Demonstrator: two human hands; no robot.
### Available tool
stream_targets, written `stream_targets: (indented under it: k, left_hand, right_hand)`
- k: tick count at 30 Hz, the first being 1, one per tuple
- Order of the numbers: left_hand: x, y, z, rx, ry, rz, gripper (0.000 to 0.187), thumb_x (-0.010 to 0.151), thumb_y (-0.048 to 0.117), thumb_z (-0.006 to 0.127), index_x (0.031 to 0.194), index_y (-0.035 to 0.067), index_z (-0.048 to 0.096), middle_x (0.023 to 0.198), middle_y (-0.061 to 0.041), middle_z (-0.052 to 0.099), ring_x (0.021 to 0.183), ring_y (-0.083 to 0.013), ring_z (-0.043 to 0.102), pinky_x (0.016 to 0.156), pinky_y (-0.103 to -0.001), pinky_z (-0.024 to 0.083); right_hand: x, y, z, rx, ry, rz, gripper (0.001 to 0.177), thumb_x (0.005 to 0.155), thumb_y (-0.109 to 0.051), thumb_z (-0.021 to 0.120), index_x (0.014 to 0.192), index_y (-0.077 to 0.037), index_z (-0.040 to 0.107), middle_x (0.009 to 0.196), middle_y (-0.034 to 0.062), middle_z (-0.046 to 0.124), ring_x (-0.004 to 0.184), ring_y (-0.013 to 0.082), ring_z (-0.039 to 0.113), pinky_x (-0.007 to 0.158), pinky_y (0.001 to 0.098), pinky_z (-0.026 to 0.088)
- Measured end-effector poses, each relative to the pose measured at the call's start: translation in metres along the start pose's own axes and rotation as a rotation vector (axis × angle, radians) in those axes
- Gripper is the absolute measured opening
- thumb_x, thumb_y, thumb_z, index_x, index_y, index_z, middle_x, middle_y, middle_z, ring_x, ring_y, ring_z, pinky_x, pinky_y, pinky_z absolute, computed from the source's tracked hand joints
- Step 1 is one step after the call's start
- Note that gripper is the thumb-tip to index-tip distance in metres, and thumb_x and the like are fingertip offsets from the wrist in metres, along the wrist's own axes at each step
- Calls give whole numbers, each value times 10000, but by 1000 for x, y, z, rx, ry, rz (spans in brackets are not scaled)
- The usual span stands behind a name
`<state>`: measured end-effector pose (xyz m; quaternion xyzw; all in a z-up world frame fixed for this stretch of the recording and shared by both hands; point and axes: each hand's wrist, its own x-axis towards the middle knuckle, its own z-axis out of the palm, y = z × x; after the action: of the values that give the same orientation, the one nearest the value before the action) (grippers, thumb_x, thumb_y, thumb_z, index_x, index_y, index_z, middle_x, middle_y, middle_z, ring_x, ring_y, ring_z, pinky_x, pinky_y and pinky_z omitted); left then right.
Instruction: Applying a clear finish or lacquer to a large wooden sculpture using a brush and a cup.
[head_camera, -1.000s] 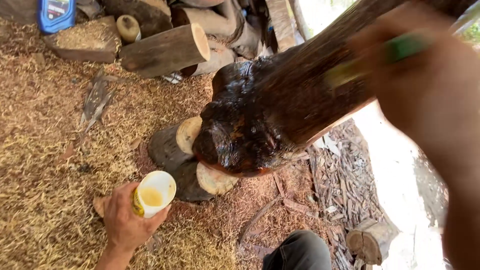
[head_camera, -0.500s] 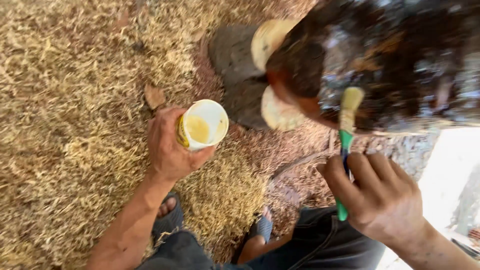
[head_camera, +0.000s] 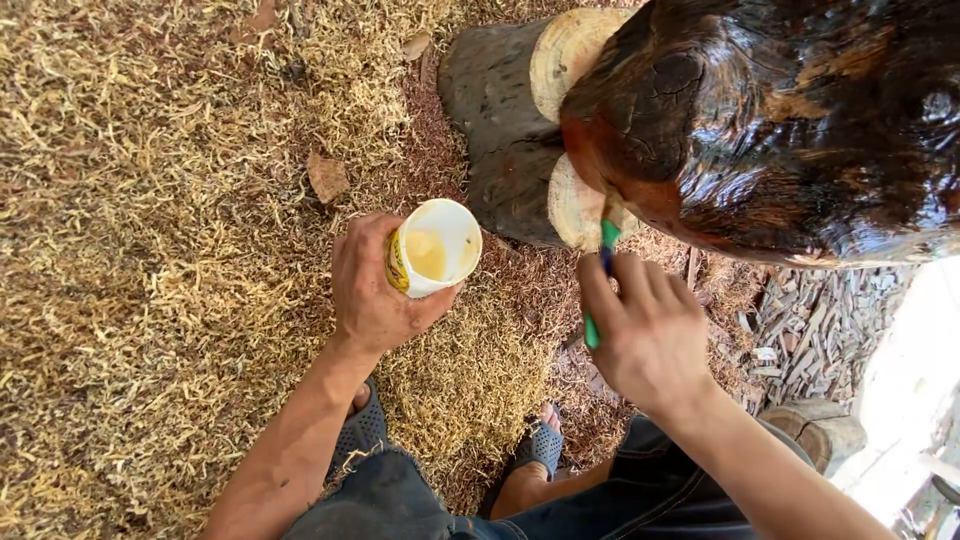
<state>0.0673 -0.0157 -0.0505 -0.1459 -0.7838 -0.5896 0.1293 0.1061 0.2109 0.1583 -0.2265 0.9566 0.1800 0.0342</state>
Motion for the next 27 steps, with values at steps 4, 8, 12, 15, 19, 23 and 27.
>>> stream_targets:
  k: [4,8,12,15,19,23,27]
  left_hand:
    - [-4,-6,6,-7,7,-31,856,707,397,963,1321,44,483,1192,-154,596,1123,-282,615,1020,-472,480]
    - [7,-6,9,-11,57,-1,862,695,396,961,1324,47,486,1210,-160,592,1145,-298,608,1047,-472,481]
    - [26,-18,15,36,14,60,917,649,397,959,1345,58,467,1229,-162,584,1148,-307,592,1019,-477,476]
    - [38,-29,35,62,-48,156,964,630,422,952,1358,65,431,1228,-165,552,1131,-307,573,1002,-494,474]
    - [58,-12,56,-6,-102,342,976,684,482,935,1375,70,382,1225,-167,505,1115,-308,553,994,-511,473]
    - [71,26,67,-85,-87,375,986,690,521,923,1370,59,379,1202,-175,499,1088,-314,553,972,-535,464]
    - [80,40,73,-14,-206,261,926,680,422,905,1367,53,405,1148,-160,496,1034,-296,538,940,-512,458]
  right_hand:
    - [-17,-1,-54,-37,221,18,278,1045,-174,574,1259,-15,650,902,164,663,623,193,585,454,318,459]
    - [11,-11,-50,-121,181,63,264,1007,-141,587,1215,-5,676,884,162,674,580,185,563,425,304,439]
    - [31,-29,-57,111,-69,29,206,935,-70,594,1102,10,683,830,124,677,571,179,594,426,320,486]
    - [34,-14,-67,381,-17,9,152,930,-56,630,1056,12,680,825,112,698,599,154,647,451,309,531]
    - [51,8,-66,736,-1,135,52,938,-21,670,989,-17,680,826,82,733,622,94,710,472,243,583]
    - [45,29,-57,790,-74,186,96,912,-30,660,1000,-13,695,865,93,744,668,110,730,494,242,610]
    - [36,60,-88,730,-59,368,43,927,-42,654,915,-40,696,695,45,704,514,82,627,383,230,462]
